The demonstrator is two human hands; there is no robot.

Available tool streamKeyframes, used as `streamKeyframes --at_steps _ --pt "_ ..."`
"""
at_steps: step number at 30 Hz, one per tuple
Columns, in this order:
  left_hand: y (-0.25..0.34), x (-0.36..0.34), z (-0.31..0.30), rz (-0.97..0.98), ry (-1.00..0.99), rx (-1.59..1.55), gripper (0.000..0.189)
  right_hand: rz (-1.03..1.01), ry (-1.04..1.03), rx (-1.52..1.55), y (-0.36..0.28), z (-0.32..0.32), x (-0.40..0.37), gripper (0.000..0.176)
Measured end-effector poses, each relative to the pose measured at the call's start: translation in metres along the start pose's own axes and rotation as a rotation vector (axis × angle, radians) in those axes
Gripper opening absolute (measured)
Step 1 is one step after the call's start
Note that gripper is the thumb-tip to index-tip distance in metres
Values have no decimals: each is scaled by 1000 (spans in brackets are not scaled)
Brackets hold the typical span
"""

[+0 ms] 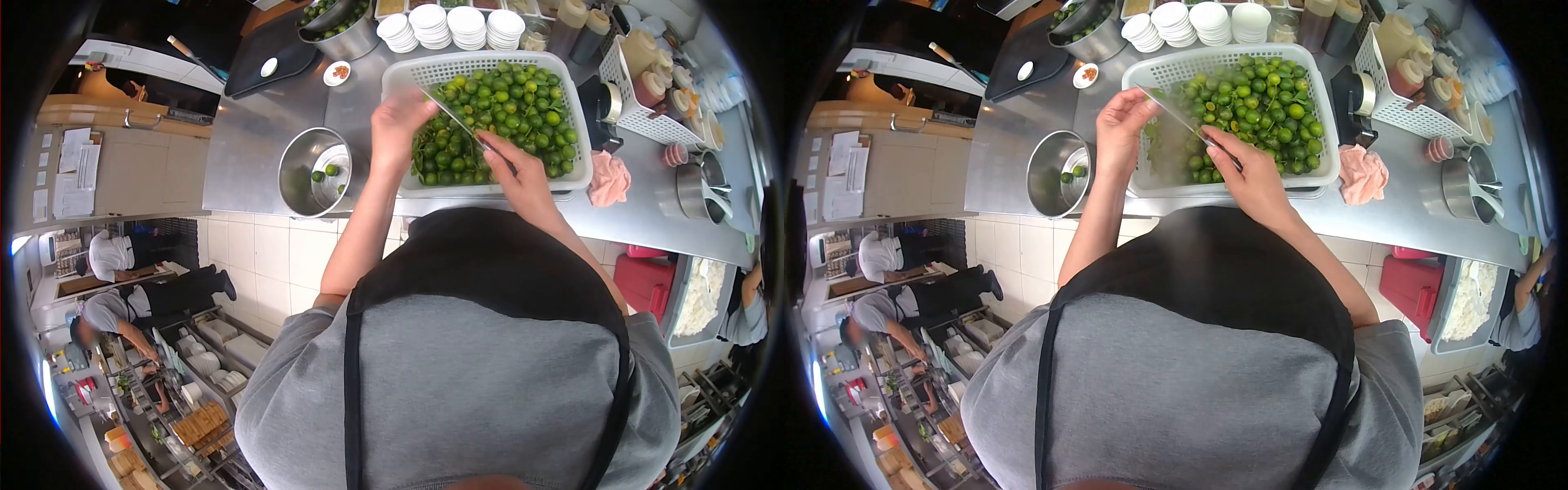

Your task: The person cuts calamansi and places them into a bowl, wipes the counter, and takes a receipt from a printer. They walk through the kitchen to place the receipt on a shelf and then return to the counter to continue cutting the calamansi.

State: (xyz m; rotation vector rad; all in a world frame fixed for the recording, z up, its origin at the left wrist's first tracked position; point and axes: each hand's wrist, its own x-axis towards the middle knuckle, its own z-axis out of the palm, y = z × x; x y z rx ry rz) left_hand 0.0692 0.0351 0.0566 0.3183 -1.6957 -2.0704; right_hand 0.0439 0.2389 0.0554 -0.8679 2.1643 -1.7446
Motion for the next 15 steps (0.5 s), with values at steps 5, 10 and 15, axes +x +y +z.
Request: streamKeyframes --at_steps 5,10,15 --pt "-3 -9 8 -143 -58 -162 15 26 10 -16 5 3 8 30" --pt "-9 0 -19 -296 -53 -457 17 -4 -3 -25 11 4 7 30" --pt "17 3 -75 -152 160 -206 23 32 -54 -24 30 -2 0 30"
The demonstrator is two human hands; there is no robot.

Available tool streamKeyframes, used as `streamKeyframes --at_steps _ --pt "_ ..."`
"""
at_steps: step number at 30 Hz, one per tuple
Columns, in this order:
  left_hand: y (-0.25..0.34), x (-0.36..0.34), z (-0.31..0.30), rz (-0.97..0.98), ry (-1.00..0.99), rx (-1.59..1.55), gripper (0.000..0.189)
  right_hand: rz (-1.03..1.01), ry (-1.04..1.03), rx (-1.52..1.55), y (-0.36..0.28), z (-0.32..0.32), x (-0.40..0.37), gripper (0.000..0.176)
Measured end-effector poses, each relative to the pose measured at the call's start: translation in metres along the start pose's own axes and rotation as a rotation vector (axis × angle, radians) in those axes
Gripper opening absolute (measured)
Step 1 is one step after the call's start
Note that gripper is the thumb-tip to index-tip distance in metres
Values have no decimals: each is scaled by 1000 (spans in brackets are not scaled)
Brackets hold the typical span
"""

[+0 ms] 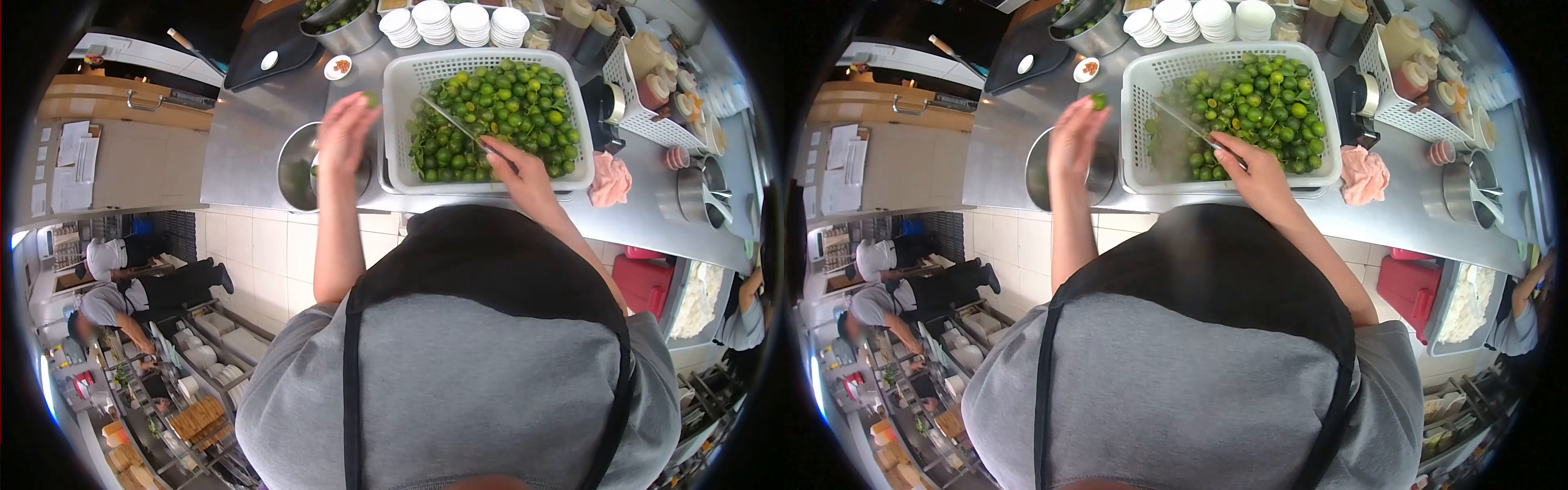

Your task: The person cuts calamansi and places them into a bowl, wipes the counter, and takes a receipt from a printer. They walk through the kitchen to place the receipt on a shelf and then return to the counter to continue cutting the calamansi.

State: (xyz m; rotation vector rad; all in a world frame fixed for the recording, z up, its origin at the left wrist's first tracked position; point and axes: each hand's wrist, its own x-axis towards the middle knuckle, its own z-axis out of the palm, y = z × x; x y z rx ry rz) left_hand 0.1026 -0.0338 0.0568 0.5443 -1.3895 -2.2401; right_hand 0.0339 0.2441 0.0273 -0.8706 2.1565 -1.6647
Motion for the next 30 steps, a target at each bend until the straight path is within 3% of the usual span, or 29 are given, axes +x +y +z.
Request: streamKeyframes --at_steps 3,4,6,8,9,11,13,16,18,20,21,24,28,30 --pt "31 0 -40 212 262 870 30 130 39 -39 7 -12 0 30" --pt "28 0 -49 210 266 872 30 131 35 -37 8 -16 1 30" --pt "34 -11 -44 630 293 1790 25 259 22 -138 8 -22 4 29" --pt "16 -7 -28 399 96 1504 25 214 61 -114 9 -19 5 29" --pt "6 -12 -7 350 -36 1568 26 196 59 -119 5 -18 6 29" --pt "-34 -10 8 447 -322 1532 26 175 62 -127 4 -14 7 29" --pt "-42 -28 46 296 -360 1581 23 -32 122 -83 13 -7 6 30" --pt "-58 -14 44 294 -403 1502 26 26 116 -38 7 -10 2 30" --pt "-49 -9 48 284 -332 1341 28 92 122 -11 3 -15 0 29" --pt "-34 -3 52 30 -239 500 27 151 117 17 1 -17 0 29" --pt "-27 1 51 -18 -254 345 25 169 120 81 0 -17 1 29" --pt "-25 3 49 -30 -240 148 23 180 104 193 -11 -14 2 28" --pt "-33 -5 62 11 -178 231 20 157 15 293 -24 -2 0 28" --pt "-38 -6 63 -33 -164 116 18 142 -15 295 -22 3 -1 29"
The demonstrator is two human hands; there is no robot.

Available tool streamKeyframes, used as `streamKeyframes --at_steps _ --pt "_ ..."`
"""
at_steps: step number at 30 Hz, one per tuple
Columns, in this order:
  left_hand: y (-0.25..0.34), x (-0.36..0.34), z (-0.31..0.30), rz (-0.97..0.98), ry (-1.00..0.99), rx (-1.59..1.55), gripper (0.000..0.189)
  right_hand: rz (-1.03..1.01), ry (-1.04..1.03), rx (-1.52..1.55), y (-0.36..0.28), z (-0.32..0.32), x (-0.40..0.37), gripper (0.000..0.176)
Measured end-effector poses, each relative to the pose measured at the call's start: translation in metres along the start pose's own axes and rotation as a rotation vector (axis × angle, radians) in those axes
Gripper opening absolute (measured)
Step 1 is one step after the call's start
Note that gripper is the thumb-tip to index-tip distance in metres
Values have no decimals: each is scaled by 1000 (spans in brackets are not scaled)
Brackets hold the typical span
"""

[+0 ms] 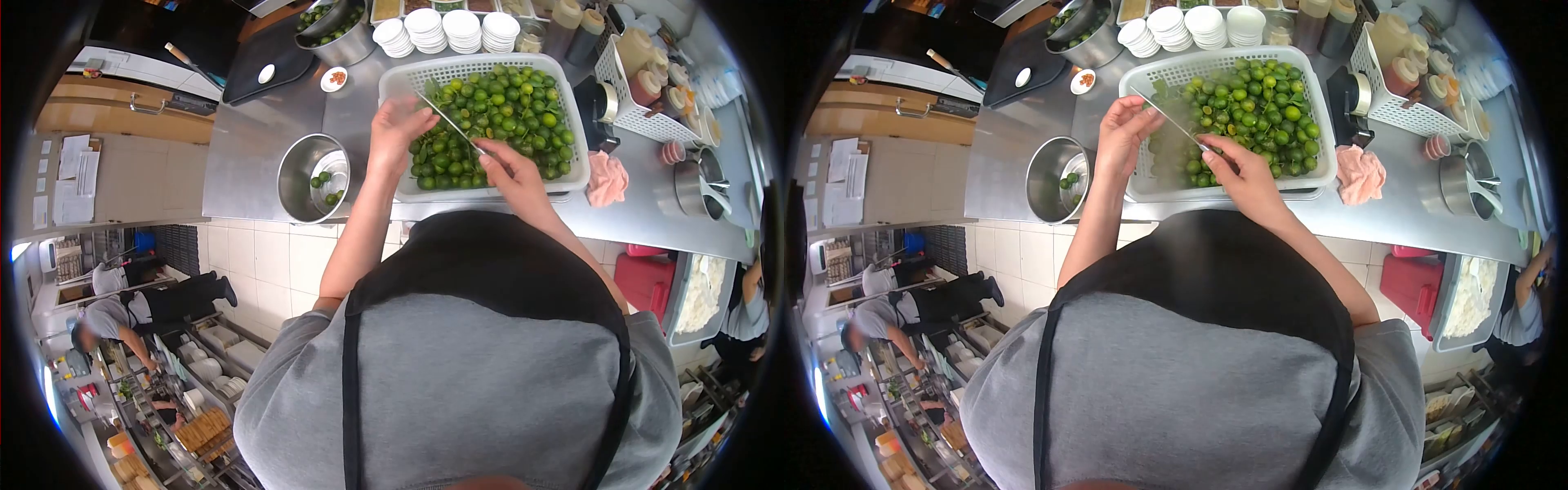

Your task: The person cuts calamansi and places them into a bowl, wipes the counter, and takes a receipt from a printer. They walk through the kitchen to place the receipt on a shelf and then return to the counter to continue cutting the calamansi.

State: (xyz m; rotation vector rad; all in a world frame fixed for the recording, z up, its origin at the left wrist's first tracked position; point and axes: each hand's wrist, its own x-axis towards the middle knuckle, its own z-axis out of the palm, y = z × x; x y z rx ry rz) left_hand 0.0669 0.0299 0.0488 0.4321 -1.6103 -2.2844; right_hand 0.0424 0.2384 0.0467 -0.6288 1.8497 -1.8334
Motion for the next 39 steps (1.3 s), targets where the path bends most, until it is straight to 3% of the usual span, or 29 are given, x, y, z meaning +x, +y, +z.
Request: streamKeyframes --at_steps 4,24,27,30,35,37,39 --pt "1 -3 0 -58 23 -16 19 77 5 14 6 0 4 29" --pt "6 -10 10 14 -52 -77 19 236 113 -25 17 -18 14 30" --pt "4 -8 12 46 23 -52 20 43 85 -49 3 -7 5 31" --pt "6 -9 15 104 37 -57 20 -24 40 -91 -1 -2 -3 32" --pt "4 -7 12 168 87 -19 19 -68 4 -183 -8 0 -7 32" --pt "2 -6 11 176 88 -17 19 19 -19 -224 -11 -2 -6 32" --pt "-2 -7 11 175 84 177 18 -22 10 -225 -11 0 -2 32"
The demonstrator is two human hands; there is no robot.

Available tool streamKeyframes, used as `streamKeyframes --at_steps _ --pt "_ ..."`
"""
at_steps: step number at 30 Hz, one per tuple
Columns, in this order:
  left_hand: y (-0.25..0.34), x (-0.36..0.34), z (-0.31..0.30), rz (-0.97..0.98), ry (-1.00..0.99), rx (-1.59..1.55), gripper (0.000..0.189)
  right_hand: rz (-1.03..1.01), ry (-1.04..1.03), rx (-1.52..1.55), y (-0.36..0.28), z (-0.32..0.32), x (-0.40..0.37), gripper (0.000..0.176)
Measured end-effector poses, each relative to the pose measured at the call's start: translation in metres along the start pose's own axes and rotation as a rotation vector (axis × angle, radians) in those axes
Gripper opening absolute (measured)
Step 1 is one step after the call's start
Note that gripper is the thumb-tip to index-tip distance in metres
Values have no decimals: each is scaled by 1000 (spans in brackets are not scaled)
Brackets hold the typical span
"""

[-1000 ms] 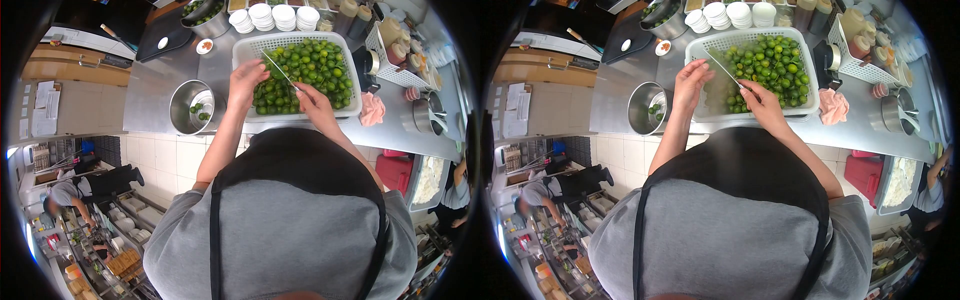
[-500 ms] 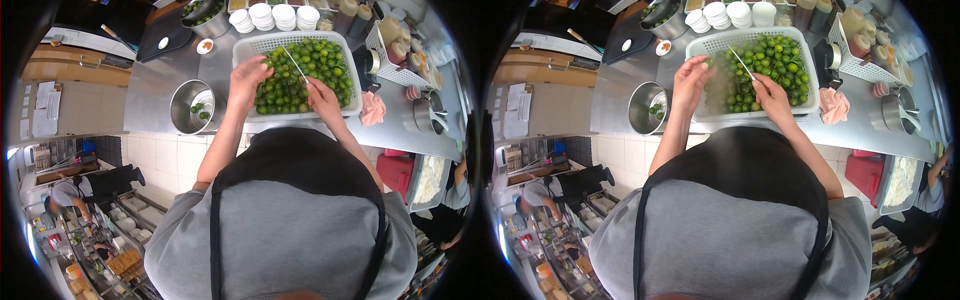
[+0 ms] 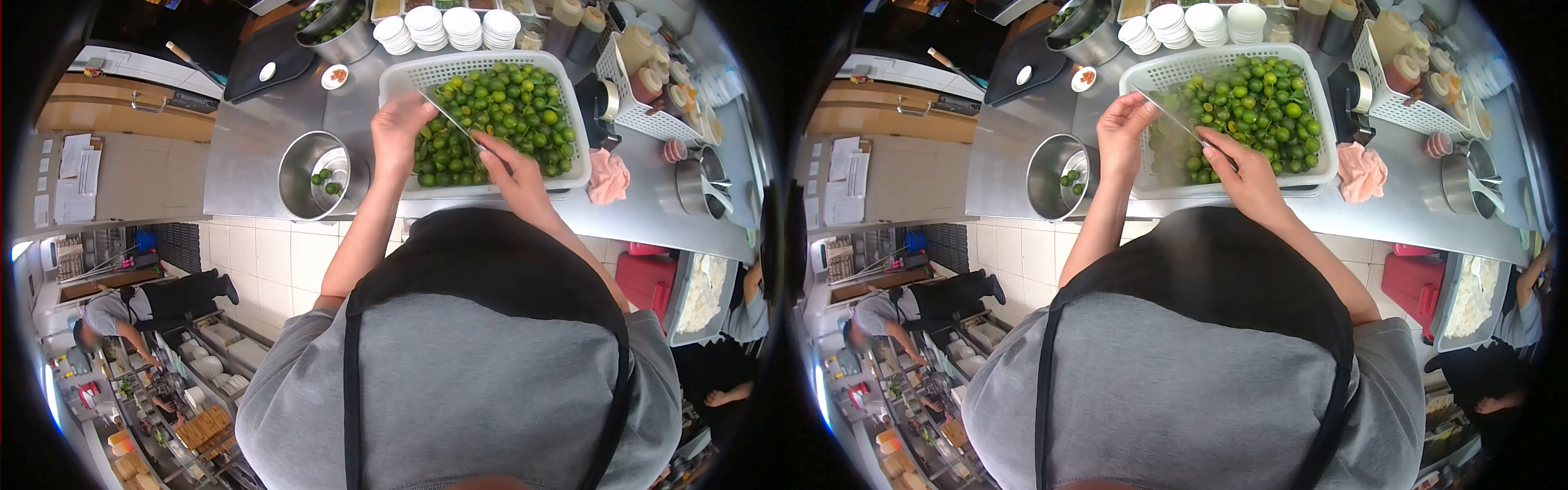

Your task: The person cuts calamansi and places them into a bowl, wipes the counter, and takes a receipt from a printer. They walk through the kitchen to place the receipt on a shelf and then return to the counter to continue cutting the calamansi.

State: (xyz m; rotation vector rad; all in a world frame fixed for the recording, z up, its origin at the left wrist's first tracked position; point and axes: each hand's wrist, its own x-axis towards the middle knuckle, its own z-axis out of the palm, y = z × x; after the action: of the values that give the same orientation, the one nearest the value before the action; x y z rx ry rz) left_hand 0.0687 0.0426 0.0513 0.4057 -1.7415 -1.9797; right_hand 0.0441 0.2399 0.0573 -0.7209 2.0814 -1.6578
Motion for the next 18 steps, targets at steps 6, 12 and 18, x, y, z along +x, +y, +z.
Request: streamKeyframes --at_steps 6,12,18 --pt "1 -14 9 -142 -73 -215 17 -13 42 10 3 4 10 31" --pt "4 6 -48 -194 54 -366 21 -33 -48 -27 14 2 6 31" --pt "34 9 -154 -48 287 686 27 44 -5 -9 33 -11 6 31"
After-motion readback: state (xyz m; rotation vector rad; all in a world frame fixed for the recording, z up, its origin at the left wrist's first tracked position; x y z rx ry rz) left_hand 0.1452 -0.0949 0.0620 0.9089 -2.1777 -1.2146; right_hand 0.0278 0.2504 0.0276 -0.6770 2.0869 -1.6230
